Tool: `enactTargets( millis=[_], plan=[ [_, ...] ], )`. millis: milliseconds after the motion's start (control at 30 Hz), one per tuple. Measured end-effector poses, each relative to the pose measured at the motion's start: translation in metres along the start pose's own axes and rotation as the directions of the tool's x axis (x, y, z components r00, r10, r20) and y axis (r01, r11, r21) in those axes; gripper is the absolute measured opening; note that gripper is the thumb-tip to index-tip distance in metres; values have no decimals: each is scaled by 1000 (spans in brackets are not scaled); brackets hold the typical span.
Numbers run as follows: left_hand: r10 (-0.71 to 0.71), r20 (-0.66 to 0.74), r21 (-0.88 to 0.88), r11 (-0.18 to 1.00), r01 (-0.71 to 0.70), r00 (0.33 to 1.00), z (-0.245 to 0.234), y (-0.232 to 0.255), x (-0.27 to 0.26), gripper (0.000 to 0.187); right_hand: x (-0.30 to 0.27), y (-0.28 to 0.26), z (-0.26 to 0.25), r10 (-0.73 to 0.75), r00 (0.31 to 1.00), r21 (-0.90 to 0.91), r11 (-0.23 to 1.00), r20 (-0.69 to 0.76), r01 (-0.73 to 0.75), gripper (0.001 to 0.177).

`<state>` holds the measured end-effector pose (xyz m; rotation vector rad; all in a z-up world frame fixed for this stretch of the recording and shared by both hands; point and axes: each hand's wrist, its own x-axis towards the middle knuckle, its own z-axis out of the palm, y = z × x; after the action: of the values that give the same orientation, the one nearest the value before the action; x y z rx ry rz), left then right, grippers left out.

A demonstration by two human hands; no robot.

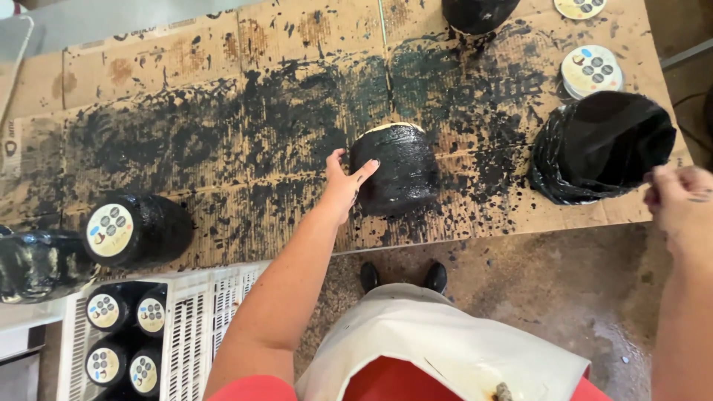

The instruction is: Applying black wax to cheese wheels using a brush and dipping them into a wax container

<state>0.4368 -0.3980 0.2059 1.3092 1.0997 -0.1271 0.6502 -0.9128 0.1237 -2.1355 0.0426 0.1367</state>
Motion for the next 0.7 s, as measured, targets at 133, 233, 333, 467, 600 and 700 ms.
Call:
enactTargets(
  millis=[133,233,333,467,600,700],
  plan=[
    [-25,10,52,998,25,1000,-7,0,4,98,-38,-31,6,50,995,232,970,86,-69,24],
    [15,18,69,997,-16,1000,-9,0,11,100,-91,-100,35,146,962,159,970,231,-185,22],
    [8,28,105,994,-11,1000,-12,3,8,101,-115,-138,77,196,862,160,940,466,-300,19],
    [5,65,40,999,-8,998,-13,-3,17,104,-139,-210,133,363,722,-16,899,590,-439,28],
    [203,1,195,960,-199,979,-12,-47,63,108,-145,-213,181,128,763,150,947,633,-283,16],
    [222,15,136,966,-222,975,-13,-38,46,106,-145,-228,177,102,766,84,976,635,-199,14]
  ],
)
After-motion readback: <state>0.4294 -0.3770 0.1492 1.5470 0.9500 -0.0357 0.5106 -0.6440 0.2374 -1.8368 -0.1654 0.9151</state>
